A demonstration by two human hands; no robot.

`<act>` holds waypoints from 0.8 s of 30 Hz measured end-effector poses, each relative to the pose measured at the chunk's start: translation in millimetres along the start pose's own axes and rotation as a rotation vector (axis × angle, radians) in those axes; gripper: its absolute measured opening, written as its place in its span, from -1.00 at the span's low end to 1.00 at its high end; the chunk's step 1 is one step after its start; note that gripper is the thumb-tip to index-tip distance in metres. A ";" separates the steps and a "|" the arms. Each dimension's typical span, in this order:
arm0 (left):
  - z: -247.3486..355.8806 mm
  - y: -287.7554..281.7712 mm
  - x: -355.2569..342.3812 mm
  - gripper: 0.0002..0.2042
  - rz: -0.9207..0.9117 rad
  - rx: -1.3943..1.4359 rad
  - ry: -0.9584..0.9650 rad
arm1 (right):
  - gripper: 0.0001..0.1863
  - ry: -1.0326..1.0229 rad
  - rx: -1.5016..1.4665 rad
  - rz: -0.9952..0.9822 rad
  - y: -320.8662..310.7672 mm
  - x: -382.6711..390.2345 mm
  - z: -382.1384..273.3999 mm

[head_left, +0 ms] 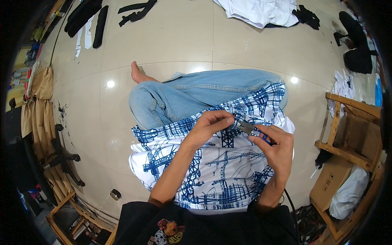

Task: The person sits on the floor and uses a pair of scissors to trim loose threads and excess fabric from the hem of a white shirt with a blue pattern. They carefully cut along the edge of the garment and then unfold the shirt to display the finished result.

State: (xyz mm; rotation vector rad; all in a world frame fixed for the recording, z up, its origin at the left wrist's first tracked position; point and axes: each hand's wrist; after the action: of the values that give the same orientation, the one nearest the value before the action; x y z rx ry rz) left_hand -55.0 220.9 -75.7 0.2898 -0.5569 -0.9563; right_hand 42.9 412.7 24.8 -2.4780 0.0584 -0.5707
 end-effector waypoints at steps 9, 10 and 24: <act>-0.1 1.2 -0.8 -0.81 0.046 0.024 -0.026 | -0.61 0.005 -0.246 0.039 6.4 -10.2 5.5; 0.1 0.4 -0.4 -0.82 0.049 0.004 -0.030 | -0.63 -0.040 -0.259 0.056 13.5 -14.1 3.2; -6.7 2.0 0.0 -0.84 0.046 -0.287 0.069 | -0.81 -0.147 -0.769 0.715 -2.6 -46.4 34.4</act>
State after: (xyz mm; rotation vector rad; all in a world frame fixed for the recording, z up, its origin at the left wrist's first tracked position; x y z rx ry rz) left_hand -49.8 222.0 -80.2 0.0522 -0.3555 -0.9643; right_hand 14.8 441.1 -17.0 -2.9102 1.2488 -0.0364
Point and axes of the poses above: each hand's wrist, its own x-axis away from the middle knuckle, its own y-axis out of the palm, z = x × y, and after that the axes turned 13 degrees about -z, right-handed
